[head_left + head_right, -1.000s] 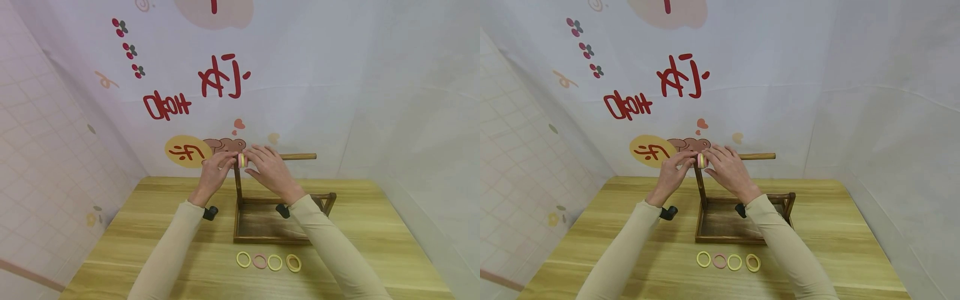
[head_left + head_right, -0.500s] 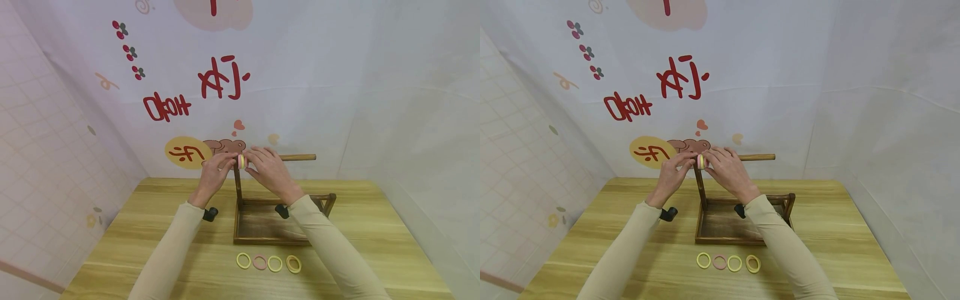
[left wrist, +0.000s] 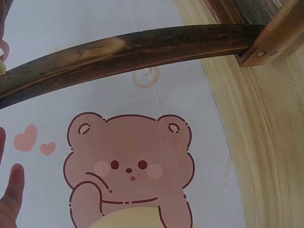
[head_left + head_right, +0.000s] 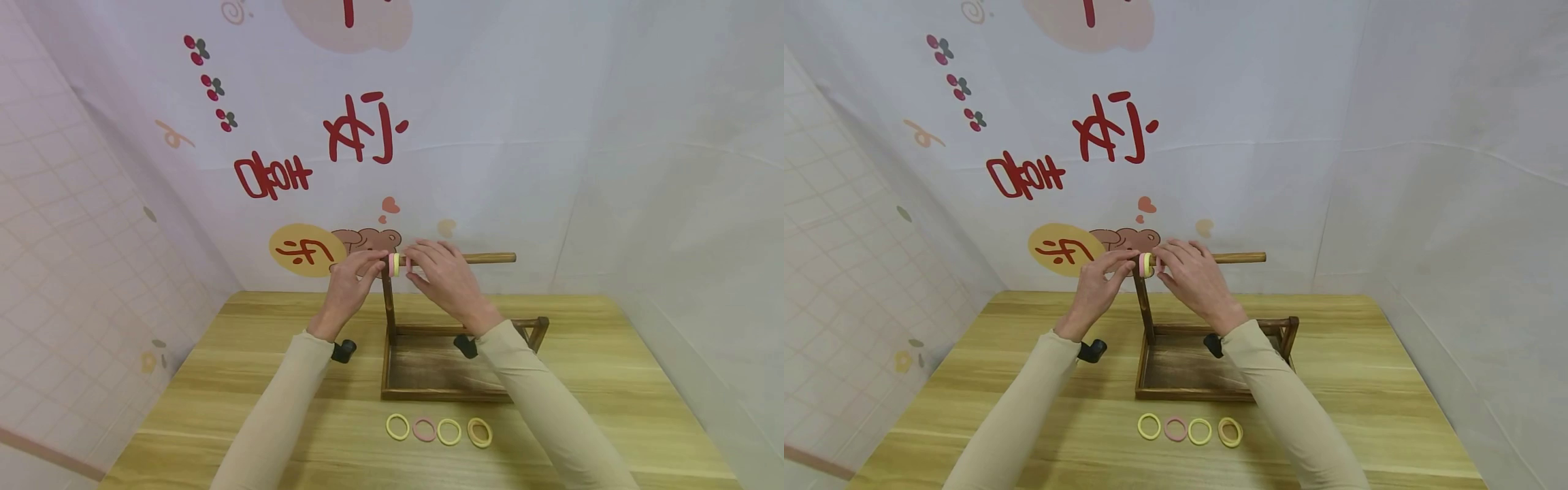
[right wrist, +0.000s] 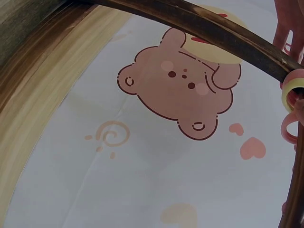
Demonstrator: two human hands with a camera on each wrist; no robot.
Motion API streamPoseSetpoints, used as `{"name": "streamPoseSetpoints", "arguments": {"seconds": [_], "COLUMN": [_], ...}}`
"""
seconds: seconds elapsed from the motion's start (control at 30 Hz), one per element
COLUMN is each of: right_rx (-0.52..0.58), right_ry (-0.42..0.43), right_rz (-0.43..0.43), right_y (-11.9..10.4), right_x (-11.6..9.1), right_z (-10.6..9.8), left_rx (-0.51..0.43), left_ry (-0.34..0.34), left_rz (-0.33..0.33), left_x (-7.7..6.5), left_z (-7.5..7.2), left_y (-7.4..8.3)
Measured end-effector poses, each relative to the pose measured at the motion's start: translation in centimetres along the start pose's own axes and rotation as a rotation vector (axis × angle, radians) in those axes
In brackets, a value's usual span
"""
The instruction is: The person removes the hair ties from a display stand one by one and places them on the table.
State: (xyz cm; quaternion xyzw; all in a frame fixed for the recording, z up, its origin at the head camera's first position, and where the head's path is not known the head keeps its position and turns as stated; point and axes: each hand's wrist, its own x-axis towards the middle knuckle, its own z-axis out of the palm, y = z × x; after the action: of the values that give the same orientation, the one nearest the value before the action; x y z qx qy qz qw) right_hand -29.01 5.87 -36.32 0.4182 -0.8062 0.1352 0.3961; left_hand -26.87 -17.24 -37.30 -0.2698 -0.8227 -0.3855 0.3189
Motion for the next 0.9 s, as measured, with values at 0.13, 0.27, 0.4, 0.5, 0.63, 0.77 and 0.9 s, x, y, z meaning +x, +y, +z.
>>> {"name": "streamPoseSetpoints", "arguments": {"seconds": [0.13,0.27,0.4,0.5,0.63,0.77,0.9], "right_rx": [0.009,0.012,0.015,0.015,0.012,0.002,0.004], "right_ry": [0.021,0.036,0.034,0.033,0.041,0.041,0.033], "right_rz": [-0.01,-0.017,-0.011,-0.009,-0.015,-0.017,-0.019], "right_y": [0.18,0.37,0.53,0.58,0.63,0.58,0.52], "right_x": [-0.17,-0.27,-0.44,-0.54,-0.51,-0.35,-0.21], "right_z": [-0.27,-0.43,-0.49,-0.52,-0.53,-0.66,-0.75], "left_rx": [-0.004,-0.004,0.002,0.004,0.003,0.003,0.006], "left_ry": [-0.003,0.0,0.003,0.001,-0.004,-0.005,-0.003], "left_rz": [-0.006,-0.007,-0.002,-0.002,-0.012,-0.015,-0.009], "left_x": [0.03,0.03,0.04,0.03,-0.01,-0.02,-0.02], "left_z": [-0.01,0.01,0.01,0.01,-0.02,0.0,0.02], "left_y": [0.03,0.03,0.04,0.05,0.07,0.08,0.12]}}
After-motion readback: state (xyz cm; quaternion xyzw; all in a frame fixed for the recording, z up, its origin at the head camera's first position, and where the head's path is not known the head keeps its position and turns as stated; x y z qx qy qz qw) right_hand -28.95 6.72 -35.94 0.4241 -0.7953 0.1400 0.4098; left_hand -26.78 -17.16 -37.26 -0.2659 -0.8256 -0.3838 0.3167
